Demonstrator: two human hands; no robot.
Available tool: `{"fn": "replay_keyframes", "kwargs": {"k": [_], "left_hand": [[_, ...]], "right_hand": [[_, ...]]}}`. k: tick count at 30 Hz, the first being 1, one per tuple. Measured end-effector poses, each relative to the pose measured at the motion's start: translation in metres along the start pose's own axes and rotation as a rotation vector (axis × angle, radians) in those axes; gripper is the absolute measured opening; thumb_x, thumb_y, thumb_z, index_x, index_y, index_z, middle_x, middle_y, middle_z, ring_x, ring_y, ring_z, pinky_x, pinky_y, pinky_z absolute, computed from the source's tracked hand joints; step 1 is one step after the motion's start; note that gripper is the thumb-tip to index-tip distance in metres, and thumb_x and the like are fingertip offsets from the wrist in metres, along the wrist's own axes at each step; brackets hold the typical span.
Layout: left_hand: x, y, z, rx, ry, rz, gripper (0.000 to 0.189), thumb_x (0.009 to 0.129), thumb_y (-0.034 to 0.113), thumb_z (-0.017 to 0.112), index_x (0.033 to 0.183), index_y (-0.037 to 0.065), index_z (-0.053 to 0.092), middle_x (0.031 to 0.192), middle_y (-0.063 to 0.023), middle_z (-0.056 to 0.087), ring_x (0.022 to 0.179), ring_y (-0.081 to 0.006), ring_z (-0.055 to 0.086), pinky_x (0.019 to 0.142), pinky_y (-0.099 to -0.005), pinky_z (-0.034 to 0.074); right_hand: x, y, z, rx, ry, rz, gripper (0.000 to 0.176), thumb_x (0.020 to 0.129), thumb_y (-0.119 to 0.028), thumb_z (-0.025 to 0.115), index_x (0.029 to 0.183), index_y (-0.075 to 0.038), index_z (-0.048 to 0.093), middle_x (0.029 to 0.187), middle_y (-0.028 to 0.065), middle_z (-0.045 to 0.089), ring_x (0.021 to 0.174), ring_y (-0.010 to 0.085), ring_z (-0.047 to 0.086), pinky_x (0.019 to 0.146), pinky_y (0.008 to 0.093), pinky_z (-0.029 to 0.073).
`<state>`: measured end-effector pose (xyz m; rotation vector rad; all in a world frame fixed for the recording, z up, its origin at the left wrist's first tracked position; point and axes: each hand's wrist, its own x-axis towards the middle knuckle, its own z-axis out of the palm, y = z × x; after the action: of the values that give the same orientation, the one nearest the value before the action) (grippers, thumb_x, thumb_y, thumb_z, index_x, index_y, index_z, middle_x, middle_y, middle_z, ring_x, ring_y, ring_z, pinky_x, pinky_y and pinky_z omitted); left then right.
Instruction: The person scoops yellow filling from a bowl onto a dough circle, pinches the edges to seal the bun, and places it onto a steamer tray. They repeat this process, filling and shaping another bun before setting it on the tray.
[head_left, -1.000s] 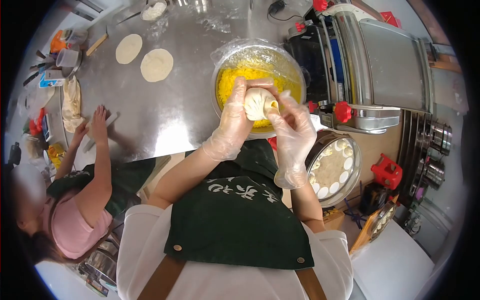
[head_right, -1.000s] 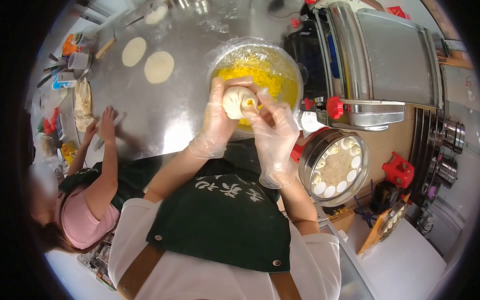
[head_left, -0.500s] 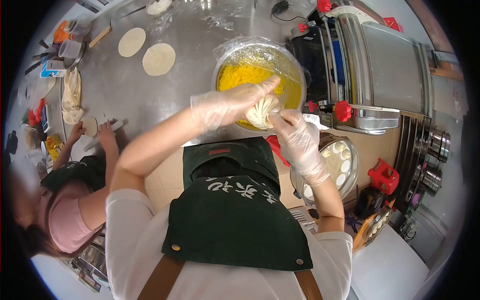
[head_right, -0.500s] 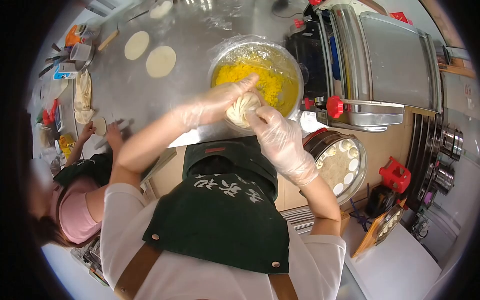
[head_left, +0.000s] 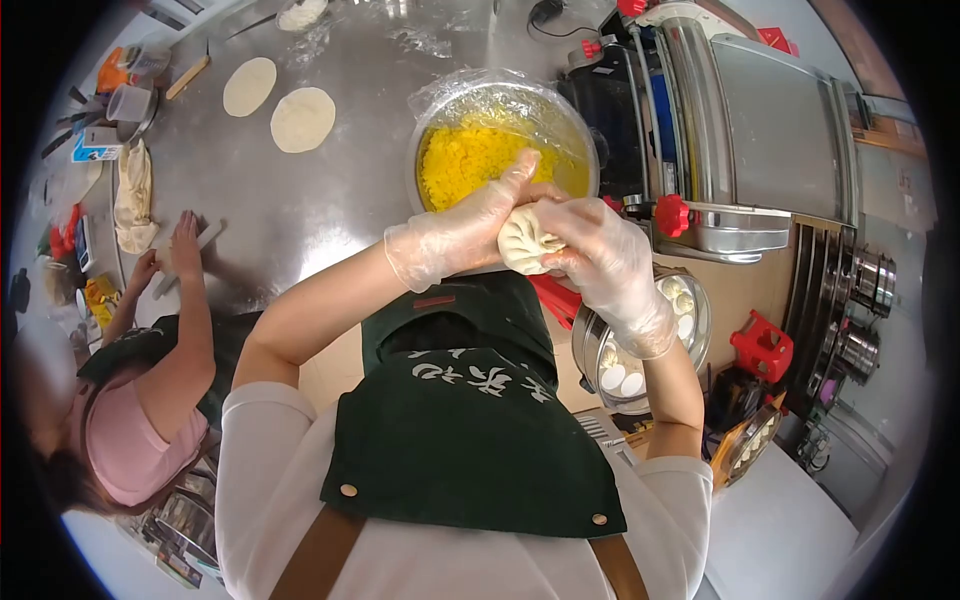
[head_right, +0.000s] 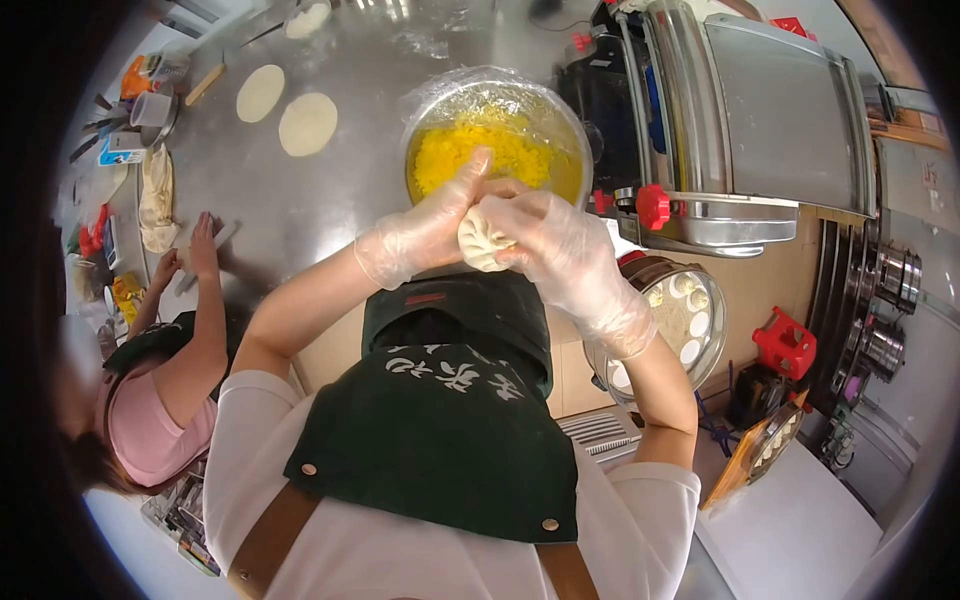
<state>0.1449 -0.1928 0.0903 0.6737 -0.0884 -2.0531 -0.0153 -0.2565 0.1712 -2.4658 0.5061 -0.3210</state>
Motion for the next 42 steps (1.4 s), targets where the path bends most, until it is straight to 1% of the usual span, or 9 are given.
{"fn": "replay_keyframes", "kwargs": {"k": [5,12,16,23,26,29,32,38,42], "left_hand": [[0.006,-0.008,-0.005,0.128,-0.073,0.194,0.085,0.097,0.072,0.021,0.128,0.000,0.054,0.122,-0.0135,0.059,0.113,-0.0210,0.060,0.103,-0.0361,0.048],[0.006,-0.027,0.013,0.240,0.107,0.798,0.073,0.103,0.063,0.021,0.125,0.003,0.057,0.121,-0.0095,0.059,0.113,-0.0182,0.058,0.103,-0.0330,0.045],[-0.002,-0.018,0.013,0.328,0.078,0.737,0.076,0.101,0.066,0.024,0.125,0.002,0.057,0.121,-0.0087,0.060,0.114,-0.0182,0.057,0.102,-0.0321,0.045],[-0.004,0.029,0.008,0.572,-0.146,0.123,0.081,0.099,0.069,0.024,0.126,0.001,0.057,0.121,-0.0098,0.061,0.108,-0.0163,0.060,0.098,-0.0311,0.049],[-0.005,0.030,0.020,0.541,-0.106,0.154,0.079,0.100,0.068,0.024,0.127,0.001,0.056,0.122,-0.0098,0.061,0.110,-0.0170,0.060,0.099,-0.0317,0.049],[0.004,0.000,0.032,0.400,0.070,0.626,0.075,0.102,0.065,0.024,0.127,0.003,0.056,0.122,-0.0099,0.060,0.112,-0.0180,0.059,0.101,-0.0316,0.047],[0.019,-0.023,0.038,0.418,0.257,0.917,0.071,0.101,0.065,0.029,0.125,0.004,0.055,0.126,-0.0108,0.059,0.116,-0.0209,0.058,0.104,-0.0350,0.045],[0.033,-0.027,0.030,0.496,0.181,0.996,0.070,0.100,0.067,0.031,0.126,0.007,0.055,0.126,-0.0119,0.059,0.116,-0.0222,0.059,0.104,-0.0367,0.045],[0.022,0.004,0.034,0.504,-0.054,0.573,0.083,0.097,0.072,0.025,0.123,0.000,0.057,0.120,-0.0121,0.062,0.113,-0.0205,0.060,0.103,-0.0347,0.046]], "right_hand": [[-0.012,0.025,0.015,0.120,0.100,-0.193,0.042,0.076,0.007,0.071,0.114,-0.011,0.070,0.103,0.0085,0.064,0.093,0.0233,0.067,0.078,0.0328,0.058],[-0.016,0.006,0.056,0.461,0.569,0.362,0.041,0.070,-0.002,0.086,0.109,-0.003,0.072,0.104,0.0058,0.063,0.086,0.0137,0.064,0.071,0.0285,0.054],[-0.013,0.003,0.040,0.240,0.493,0.216,0.040,0.071,-0.006,0.085,0.109,-0.008,0.072,0.099,0.0076,0.064,0.079,0.0163,0.065,0.067,0.0278,0.053],[-0.003,0.007,-0.011,0.092,0.113,-0.068,0.031,0.067,-0.002,0.082,0.095,-0.009,0.074,0.092,0.0064,0.066,0.080,0.0229,0.067,0.068,0.0313,0.054],[-0.006,0.025,-0.006,0.098,0.187,-0.188,0.033,0.068,-0.005,0.082,0.100,-0.010,0.072,0.092,0.0055,0.063,0.077,0.0226,0.067,0.064,0.0331,0.054],[-0.008,0.024,0.008,0.011,0.480,-0.046,0.034,0.069,-0.004,0.085,0.100,-0.007,0.072,0.092,0.0057,0.064,0.076,0.0179,0.065,0.062,0.0303,0.053],[-0.008,0.010,0.031,0.351,0.714,0.263,0.033,0.072,-0.003,0.085,0.102,-0.005,0.072,0.094,0.0060,0.064,0.075,0.0126,0.062,0.060,0.0273,0.051],[-0.011,0.019,0.015,0.195,0.590,0.163,0.028,0.075,-0.003,0.083,0.100,-0.006,0.071,0.096,0.0077,0.065,0.074,0.0160,0.063,0.063,0.0276,0.052],[-0.013,0.046,-0.013,-0.045,0.264,-0.110,0.021,0.077,-0.014,0.078,0.097,-0.013,0.071,0.090,0.0044,0.062,0.074,0.0250,0.066,0.061,0.0342,0.054]]}}
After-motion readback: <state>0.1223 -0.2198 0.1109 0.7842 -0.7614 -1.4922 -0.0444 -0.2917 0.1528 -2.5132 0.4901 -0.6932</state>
